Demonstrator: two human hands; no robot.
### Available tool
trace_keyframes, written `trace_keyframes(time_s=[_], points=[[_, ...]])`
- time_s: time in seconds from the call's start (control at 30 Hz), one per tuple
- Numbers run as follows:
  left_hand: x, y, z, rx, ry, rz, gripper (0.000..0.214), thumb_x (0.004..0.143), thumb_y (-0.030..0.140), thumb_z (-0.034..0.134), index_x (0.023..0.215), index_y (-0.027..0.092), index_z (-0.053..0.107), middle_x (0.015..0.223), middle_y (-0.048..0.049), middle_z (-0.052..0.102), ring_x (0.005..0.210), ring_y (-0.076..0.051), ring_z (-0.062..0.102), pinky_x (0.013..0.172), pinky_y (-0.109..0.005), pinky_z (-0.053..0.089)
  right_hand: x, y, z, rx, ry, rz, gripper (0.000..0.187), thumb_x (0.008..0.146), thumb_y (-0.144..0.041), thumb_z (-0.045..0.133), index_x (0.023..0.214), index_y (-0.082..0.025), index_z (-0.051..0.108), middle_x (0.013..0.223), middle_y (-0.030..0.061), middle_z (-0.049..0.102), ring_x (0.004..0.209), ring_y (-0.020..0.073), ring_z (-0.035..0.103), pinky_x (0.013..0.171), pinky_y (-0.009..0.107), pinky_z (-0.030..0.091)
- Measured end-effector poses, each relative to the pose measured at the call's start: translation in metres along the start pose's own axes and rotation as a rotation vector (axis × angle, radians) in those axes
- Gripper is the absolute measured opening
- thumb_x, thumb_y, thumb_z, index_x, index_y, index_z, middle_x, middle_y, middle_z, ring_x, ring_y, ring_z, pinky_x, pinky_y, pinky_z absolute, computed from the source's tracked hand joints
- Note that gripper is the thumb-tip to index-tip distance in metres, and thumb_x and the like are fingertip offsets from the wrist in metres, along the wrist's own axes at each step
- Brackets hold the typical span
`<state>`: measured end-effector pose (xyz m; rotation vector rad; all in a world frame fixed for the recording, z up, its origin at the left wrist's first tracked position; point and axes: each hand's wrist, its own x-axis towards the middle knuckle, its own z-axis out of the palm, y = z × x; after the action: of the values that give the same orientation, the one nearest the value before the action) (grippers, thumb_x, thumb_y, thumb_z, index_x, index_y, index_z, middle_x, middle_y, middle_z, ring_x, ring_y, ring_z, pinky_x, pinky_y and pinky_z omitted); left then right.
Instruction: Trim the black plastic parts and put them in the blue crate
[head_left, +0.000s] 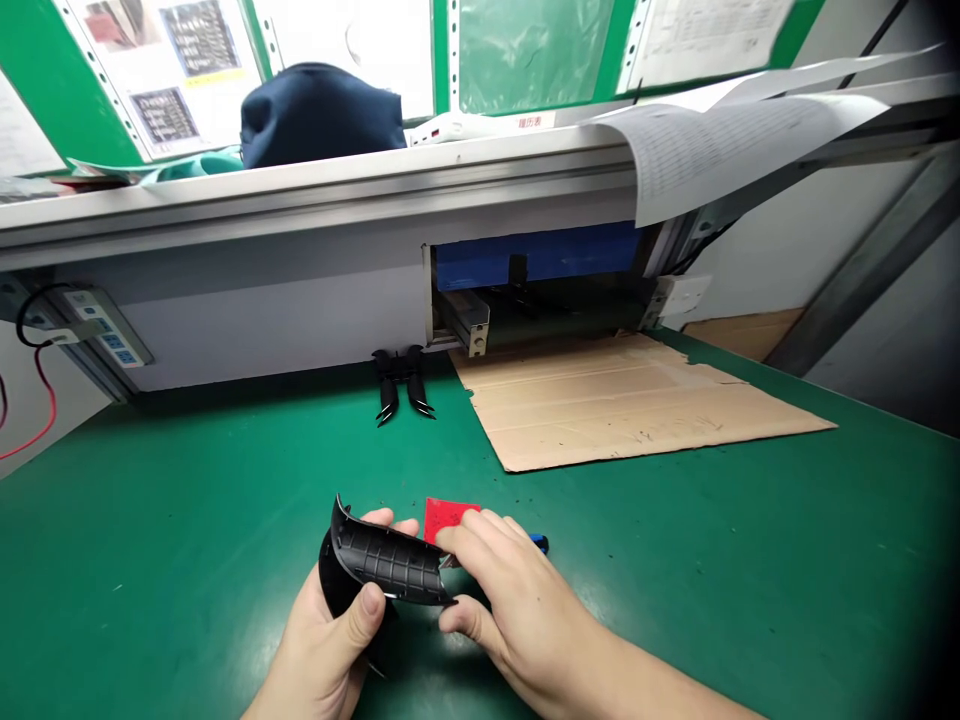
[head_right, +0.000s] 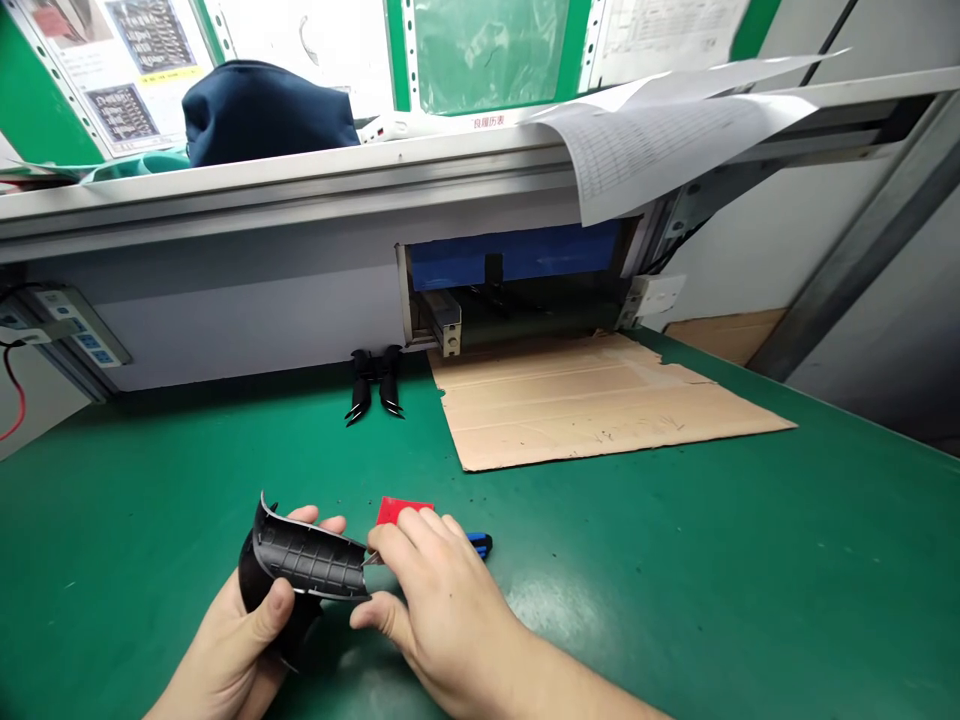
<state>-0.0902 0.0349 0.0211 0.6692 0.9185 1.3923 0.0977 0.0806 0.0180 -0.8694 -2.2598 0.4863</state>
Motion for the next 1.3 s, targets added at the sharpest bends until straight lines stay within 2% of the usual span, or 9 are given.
trace_keyframes(time_s=[0.33, 0.43, 0.53, 0.6, 0.67, 0.8, 0.93, 1.1, 1.3], points=[[-0.004, -0.003, 0.001, -0.032, 0.035, -0.007, 0.055, 0.067, 0.039, 0.083, 0.115, 0.021, 0.062, 0.13, -0.0146, 0.057, 0.12, -0.036, 0.051, 0.104, -0.048, 0.042, 0.003, 0.0, 0.003, -0.287, 0.02, -0.022, 0.077, 0.102, -0.06, -0.013, 0.083, -0.017, 0.047, 0.085, 0.0049, 0.046, 0.072, 0.0257, 0.041, 0.061, 0.035, 0.026], [-0.004, -0.005, -0.002, -0.014, 0.019, 0.012, 0.054, 0.067, 0.039, 0.083, 0.113, 0.021, 0.062, 0.128, -0.015, 0.058, 0.115, -0.036, 0.056, 0.101, -0.048, 0.044, 0.002, 0.002, 0.001, -0.34, -0.034, -0.035, 0.055, 0.112, -0.055, 0.019, 0.079, -0.017, 0.043, 0.081, 0.0023, 0.044, 0.071, 0.024, 0.04, 0.061, 0.034, 0.025], [-0.003, -0.006, -0.004, 0.013, 0.004, 0.042, 0.053, 0.067, 0.039, 0.083, 0.111, 0.02, 0.063, 0.126, -0.0158, 0.059, 0.109, -0.035, 0.06, 0.098, -0.046, 0.047, 0.003, 0.004, -0.001, -0.419, -0.099, -0.033, 0.043, 0.097, -0.038, 0.073, 0.077, -0.017, 0.041, 0.079, -0.001, 0.043, 0.071, 0.0222, 0.039, 0.06, 0.032, 0.025], [-0.003, -0.007, -0.005, 0.029, -0.004, 0.059, 0.051, 0.067, 0.039, 0.083, 0.11, 0.02, 0.063, 0.124, -0.0155, 0.061, 0.107, -0.034, 0.061, 0.095, -0.045, 0.049, 0.003, 0.004, 0.0, -0.442, -0.12, -0.04, 0.047, 0.086, -0.029, 0.085, 0.076, -0.017, 0.042, 0.077, -0.002, 0.043, 0.07, 0.0217, 0.039, 0.06, 0.031, 0.025], [-0.003, -0.007, -0.006, 0.042, -0.013, 0.072, 0.05, 0.068, 0.04, 0.082, 0.11, 0.02, 0.063, 0.122, -0.015, 0.062, 0.107, -0.033, 0.061, 0.094, -0.043, 0.05, 0.003, 0.005, 0.001, -0.427, -0.134, -0.047, 0.043, 0.087, -0.028, 0.082, 0.075, -0.017, 0.042, 0.076, -0.0017, 0.044, 0.069, 0.0214, 0.039, 0.06, 0.031, 0.024], [-0.003, -0.007, -0.006, 0.058, -0.014, 0.081, 0.05, 0.067, 0.04, 0.082, 0.109, 0.02, 0.064, 0.122, -0.0148, 0.062, 0.11, -0.034, 0.059, 0.096, -0.044, 0.048, 0.002, 0.009, 0.002, -0.269, -0.121, -0.072, 0.036, 0.103, -0.037, 0.053, 0.075, -0.017, 0.043, 0.075, 0.0004, 0.046, 0.066, 0.0208, 0.039, 0.062, 0.031, 0.025], [-0.004, -0.007, -0.005, -0.001, -0.019, 0.039, 0.05, 0.067, 0.039, 0.083, 0.109, 0.021, 0.064, 0.122, -0.0141, 0.062, 0.112, -0.034, 0.058, 0.1, -0.046, 0.045, 0.004, 0.015, -0.008, 0.171, -0.198, -0.096, 0.057, 0.108, -0.058, 0.027, 0.071, -0.018, 0.039, 0.068, -0.0019, 0.045, 0.06, 0.0175, 0.038, 0.057, 0.028, 0.026], [-0.003, -0.007, -0.003, -0.142, -0.021, -0.06, 0.052, 0.065, 0.035, 0.085, 0.112, 0.024, 0.063, 0.126, -0.0119, 0.06, 0.114, -0.033, 0.056, 0.104, -0.049, 0.041, 0.007, 0.012, -0.024, 0.532, -0.322, 0.062, 0.068, 0.095, -0.077, 0.055, 0.066, -0.017, 0.041, 0.06, -0.0065, 0.04, 0.056, 0.014, 0.035, 0.05, 0.022, 0.025], [-0.003, -0.006, -0.008, -0.164, -0.071, -0.077, 0.044, 0.069, 0.034, 0.082, 0.109, 0.026, 0.065, 0.124, -0.0097, 0.061, 0.113, -0.032, 0.057, 0.105, -0.05, 0.039, 0.007, 0.008, -0.024, 0.552, -0.32, 0.217, 0.054, 0.09, -0.054, 0.07, 0.064, -0.018, 0.039, 0.058, -0.0071, 0.036, 0.054, 0.014, 0.033, 0.049, 0.023, 0.023]])
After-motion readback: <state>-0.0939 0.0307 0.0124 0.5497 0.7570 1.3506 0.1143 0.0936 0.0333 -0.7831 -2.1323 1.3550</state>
